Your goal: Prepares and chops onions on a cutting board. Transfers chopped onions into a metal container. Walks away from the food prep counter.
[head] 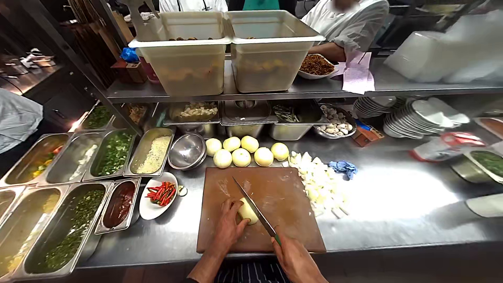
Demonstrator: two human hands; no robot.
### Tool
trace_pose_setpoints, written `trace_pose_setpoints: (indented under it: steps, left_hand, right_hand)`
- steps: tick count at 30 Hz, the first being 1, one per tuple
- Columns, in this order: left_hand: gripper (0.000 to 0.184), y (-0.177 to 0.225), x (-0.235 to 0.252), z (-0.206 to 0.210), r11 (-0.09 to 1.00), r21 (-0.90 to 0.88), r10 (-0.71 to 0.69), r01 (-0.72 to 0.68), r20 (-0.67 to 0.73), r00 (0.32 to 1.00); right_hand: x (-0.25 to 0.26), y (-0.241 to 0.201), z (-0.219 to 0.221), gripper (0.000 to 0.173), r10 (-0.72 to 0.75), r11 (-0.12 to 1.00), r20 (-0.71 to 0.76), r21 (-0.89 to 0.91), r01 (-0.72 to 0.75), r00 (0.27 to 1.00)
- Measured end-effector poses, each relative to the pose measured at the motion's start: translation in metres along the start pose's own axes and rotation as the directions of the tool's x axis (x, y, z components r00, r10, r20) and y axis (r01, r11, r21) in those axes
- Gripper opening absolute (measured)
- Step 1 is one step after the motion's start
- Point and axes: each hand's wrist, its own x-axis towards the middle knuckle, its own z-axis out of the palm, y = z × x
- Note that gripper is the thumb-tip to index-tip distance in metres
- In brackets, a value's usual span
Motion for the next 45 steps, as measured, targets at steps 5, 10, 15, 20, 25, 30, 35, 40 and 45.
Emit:
trace_pose_setpoints:
  steps: [5, 10, 15, 20, 25, 30, 35, 40, 45]
  left_hand:
    - [0.041, -0.01, 0.01, -0.002, 0.99, -0.013, 0.139, -0.139, 0.118, 0.983]
    - [0.043, -0.011, 0.012, -0.005, 0.989, 0.006, 0.148, -0.15, 0.153, 0.977]
    - [0.044, -0.009, 0.011, -0.006, 0.991, 0.03, 0.125, -0.133, 0.18, 0.976]
    - [0.05, 0.0, 0.008, -0.008, 0.996, 0.038, 0.074, -0.084, 0.213, 0.974]
    - [0.058, 0.028, 0.002, -0.022, 0.984, 0.099, -0.168, 0.148, 0.24, 0.956]
    - [0.053, 0.008, -0.011, -0.02, 0.99, -0.026, -0.133, 0.137, 0.123, 0.983]
    - [0.048, -0.003, -0.019, -0.02, 0.989, -0.1, -0.102, 0.11, 0.083, 0.991]
    - [0.047, 0.0, -0.012, -0.021, 0.988, -0.082, -0.119, 0.13, 0.119, 0.986]
    - [0.049, 0.01, -0.002, -0.029, 0.987, 0.01, -0.159, 0.161, 0.21, 0.965]
  right_hand:
    - [-0.008, -0.014, 0.0, 0.038, 0.05, 0.996, 0.023, -0.075, -0.049, 0.998]
    - [0.006, -0.03, -0.002, 0.037, 0.105, 0.991, 0.089, -0.098, -0.096, 0.991]
    - [0.052, -0.035, 0.031, 0.04, 0.126, 0.986, 0.028, -0.113, -0.122, 0.992]
    - [0.072, -0.014, 0.03, 0.039, 0.015, 0.998, 0.064, 0.056, -0.019, 0.998]
    - [0.088, 0.04, 0.022, 0.041, -0.043, 0.962, -0.002, 0.271, 0.042, 0.999]
    - [0.082, 0.014, 0.024, 0.041, -0.139, 0.812, -0.04, 0.568, 0.137, 0.989]
    - [0.099, -0.011, 0.038, 0.042, -0.198, 0.747, -0.006, 0.646, 0.155, 0.98]
    - [0.103, -0.013, 0.045, 0.041, -0.236, 0.812, -0.047, 0.539, 0.224, 0.971]
    - [0.106, -0.011, 0.042, 0.043, -0.265, 0.888, -0.064, 0.373, 0.27, 0.962]
